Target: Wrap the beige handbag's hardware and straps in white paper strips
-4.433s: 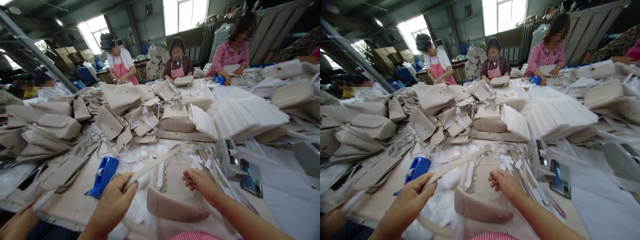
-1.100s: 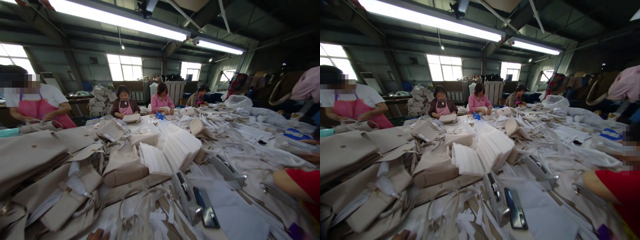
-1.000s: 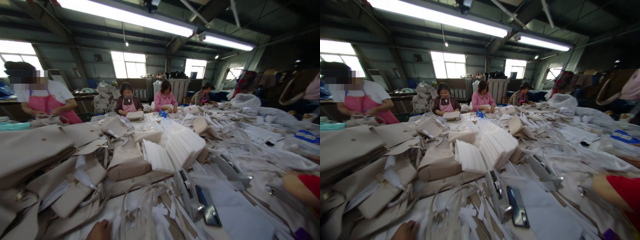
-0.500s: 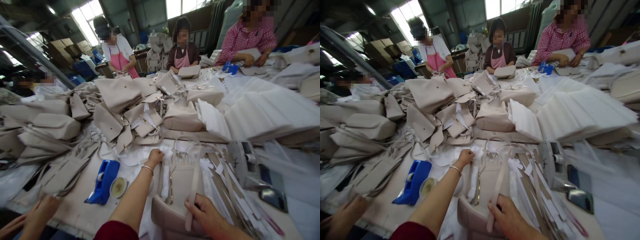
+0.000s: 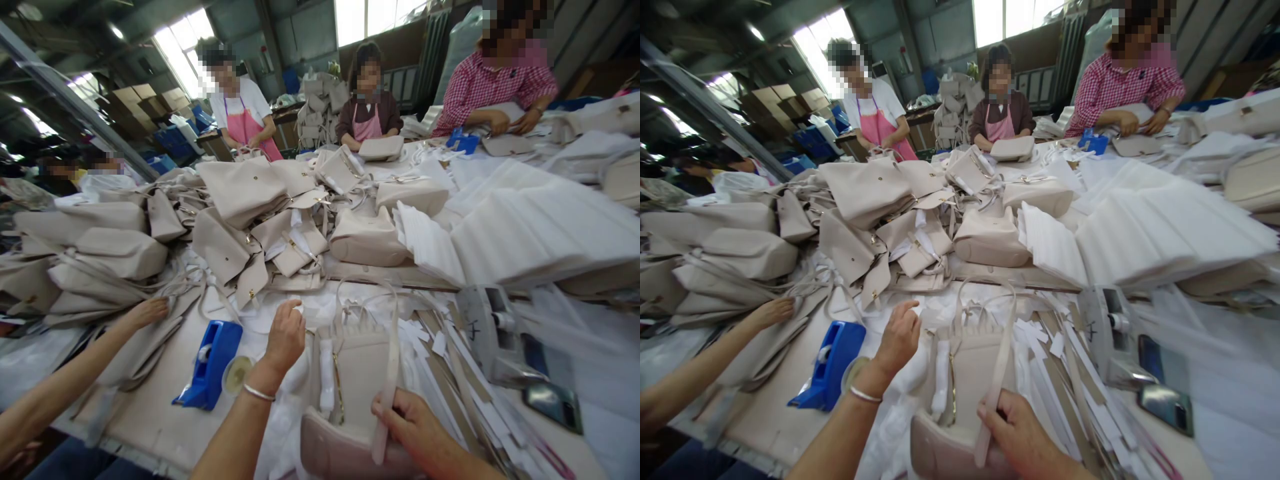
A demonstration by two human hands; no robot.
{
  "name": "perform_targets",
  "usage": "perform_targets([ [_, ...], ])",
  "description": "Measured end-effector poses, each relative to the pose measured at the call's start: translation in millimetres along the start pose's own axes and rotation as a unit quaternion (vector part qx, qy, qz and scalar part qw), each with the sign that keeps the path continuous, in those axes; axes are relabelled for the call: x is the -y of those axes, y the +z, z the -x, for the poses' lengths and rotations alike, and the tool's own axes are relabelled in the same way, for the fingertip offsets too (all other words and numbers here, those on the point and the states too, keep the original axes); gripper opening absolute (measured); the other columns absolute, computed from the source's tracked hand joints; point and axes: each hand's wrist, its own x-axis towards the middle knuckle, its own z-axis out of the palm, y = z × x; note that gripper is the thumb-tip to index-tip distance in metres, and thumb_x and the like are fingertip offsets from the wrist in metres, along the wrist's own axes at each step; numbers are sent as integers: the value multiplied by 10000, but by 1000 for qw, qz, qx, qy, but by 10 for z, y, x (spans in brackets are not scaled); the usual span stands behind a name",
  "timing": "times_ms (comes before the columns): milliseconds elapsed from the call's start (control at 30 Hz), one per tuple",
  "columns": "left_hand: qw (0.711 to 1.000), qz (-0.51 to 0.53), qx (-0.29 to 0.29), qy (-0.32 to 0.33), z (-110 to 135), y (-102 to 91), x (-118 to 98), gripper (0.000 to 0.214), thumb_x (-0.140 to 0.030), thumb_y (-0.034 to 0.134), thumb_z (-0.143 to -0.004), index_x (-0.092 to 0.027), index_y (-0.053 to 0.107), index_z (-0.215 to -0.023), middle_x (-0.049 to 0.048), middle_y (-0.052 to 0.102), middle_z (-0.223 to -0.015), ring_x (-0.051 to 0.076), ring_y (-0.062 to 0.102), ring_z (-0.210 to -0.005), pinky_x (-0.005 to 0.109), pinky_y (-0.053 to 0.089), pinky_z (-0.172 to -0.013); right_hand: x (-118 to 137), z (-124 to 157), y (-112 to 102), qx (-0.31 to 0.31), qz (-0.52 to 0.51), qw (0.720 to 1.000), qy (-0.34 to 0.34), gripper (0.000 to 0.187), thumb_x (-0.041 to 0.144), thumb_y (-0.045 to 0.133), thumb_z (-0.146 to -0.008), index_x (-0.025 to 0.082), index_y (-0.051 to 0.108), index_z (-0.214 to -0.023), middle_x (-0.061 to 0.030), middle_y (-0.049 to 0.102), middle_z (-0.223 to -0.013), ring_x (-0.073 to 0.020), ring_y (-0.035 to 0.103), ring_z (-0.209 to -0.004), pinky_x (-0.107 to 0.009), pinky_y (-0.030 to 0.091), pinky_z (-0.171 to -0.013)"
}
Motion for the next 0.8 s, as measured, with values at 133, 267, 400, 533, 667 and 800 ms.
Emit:
perform_targets([
  [133, 989, -38, 22, 144, 412, -327, 115, 211, -57, 371, -923, -170, 543, -971, 149, 569, -1333, 231, 416, -1372, 494, 273, -1193, 37, -20, 38, 14, 11, 1000, 0, 318, 444, 546, -853, 175, 623, -702, 13, 546, -637, -160, 485, -624, -262, 390, -598],
  [267, 975, -175, 44, 132, 651, -519, 245, 242, -57, 371, -920, -161, 574, -1001, 114, 665, -1065, 225, 588, -1129, 490, 327, -1152, 63, -17, 82, 15, 58, 998, 6, 335, 453, 534, -846, 170, 619, -690, 1, 549, -636, -164, 494, -625, -267, 375, -578],
  [400, 966, -241, 28, 86, 582, -773, 314, 247, -77, 367, -928, -173, 580, -849, 101, 628, -877, 236, 597, -881, 484, 373, -1092, 4, 55, 100, 10, 82, 995, 52, 328, 457, 530, -841, 178, 601, -685, 13, 507, -578, -157, 486, -551, -263, 347, -506],
  [533, 960, -278, -18, 42, 260, -1173, 315, 226, -94, 374, -936, -153, 571, -841, 135, 600, -903, 259, 583, -903, 423, 452, -967, -114, 184, 66, 15, 65, 996, 61, 319, 470, 549, -834, 185, 602, -701, 1, 551, -604, -164, 522, -559, -259, 360, -491],
  [667, 944, -309, -104, -40, -155, -1815, 265, 205, -128, 357, -968, -68, 553, -957, 185, 574, -1046, 269, 597, -939, 405, 488, -842, -164, 288, -15, -6, 23, 996, 84, 349, 530, 565, -801, 207, 551, -670, 25, 506, -536, -151, 491, -499, -257, 354, -467],
  [800, 901, -326, -242, -153, -384, -2749, 187, 258, -174, 344, -1004, 6, 457, -1150, 217, 506, -1245, 316, 576, -1087, 452, 499, -865, -158, 329, -76, -45, -4, 994, 100, 364, 568, 608, -728, 220, 534, -651, 23, 524, -523, -163, 516, -480, -272, 394, -468],
])
